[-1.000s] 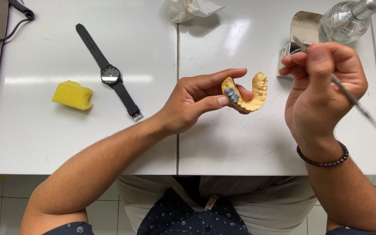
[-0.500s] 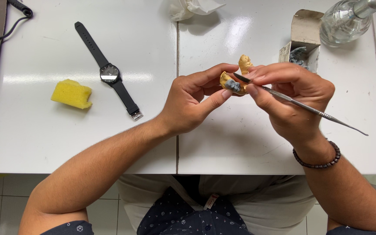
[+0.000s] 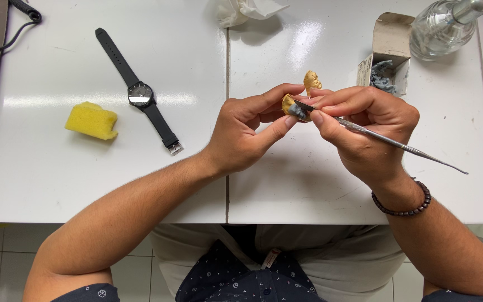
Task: The person holds a yellow dental cast with a wax pattern in one hand and uses a metal wax carver to sculpt and refine the wax on the teeth, rotating the model to reach different surfaces and periodically pausing to view the work before continuing to carve.
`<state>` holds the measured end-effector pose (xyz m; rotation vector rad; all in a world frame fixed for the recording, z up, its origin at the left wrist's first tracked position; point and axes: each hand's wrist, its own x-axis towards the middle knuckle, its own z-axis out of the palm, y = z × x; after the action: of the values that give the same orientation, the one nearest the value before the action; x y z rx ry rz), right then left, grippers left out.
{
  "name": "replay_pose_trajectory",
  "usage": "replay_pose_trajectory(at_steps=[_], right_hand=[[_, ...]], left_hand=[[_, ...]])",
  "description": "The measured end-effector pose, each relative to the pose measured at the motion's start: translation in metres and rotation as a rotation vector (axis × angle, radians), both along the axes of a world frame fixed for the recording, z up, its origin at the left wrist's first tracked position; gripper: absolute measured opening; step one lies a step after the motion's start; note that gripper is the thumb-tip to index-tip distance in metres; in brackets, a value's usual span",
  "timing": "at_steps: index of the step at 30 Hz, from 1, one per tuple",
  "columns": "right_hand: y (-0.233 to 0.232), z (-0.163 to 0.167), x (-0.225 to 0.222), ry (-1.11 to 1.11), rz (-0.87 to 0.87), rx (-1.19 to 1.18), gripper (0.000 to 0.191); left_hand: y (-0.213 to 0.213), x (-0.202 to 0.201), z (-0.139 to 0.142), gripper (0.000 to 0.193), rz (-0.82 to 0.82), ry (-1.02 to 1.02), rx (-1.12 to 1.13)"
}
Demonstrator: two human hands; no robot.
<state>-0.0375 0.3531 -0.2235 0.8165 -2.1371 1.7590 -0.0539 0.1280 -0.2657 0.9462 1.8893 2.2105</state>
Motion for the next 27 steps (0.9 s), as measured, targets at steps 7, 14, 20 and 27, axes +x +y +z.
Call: replay_pose_trajectory(at_steps=[7, 14, 20, 27], right_hand=[[0.003, -0.015, 0.001, -0.007, 0.001, 0.000, 0.014], [0.007, -0.021, 0.001, -0.026, 0.002, -0.011, 0.015], [0.026, -0.049, -0.010, -0.083, -0.051, -0.258, 0.012], [0.053, -0.093, 0.006, -0.234, -0.032, -0.425, 0.010]], left_hand=[[0.006, 0.000, -0.016, 0.043, -0.007, -0.024, 0.006], [0.005, 0.000, -0.016, 0.043, 0.015, 0.005, -0.011], [0.018, 0.007, -0.036, 0.042, 0.366, 0.477, -0.309], [0.037, 0.030, -0.071, 0.040, 0.501, 0.897, -0.320]])
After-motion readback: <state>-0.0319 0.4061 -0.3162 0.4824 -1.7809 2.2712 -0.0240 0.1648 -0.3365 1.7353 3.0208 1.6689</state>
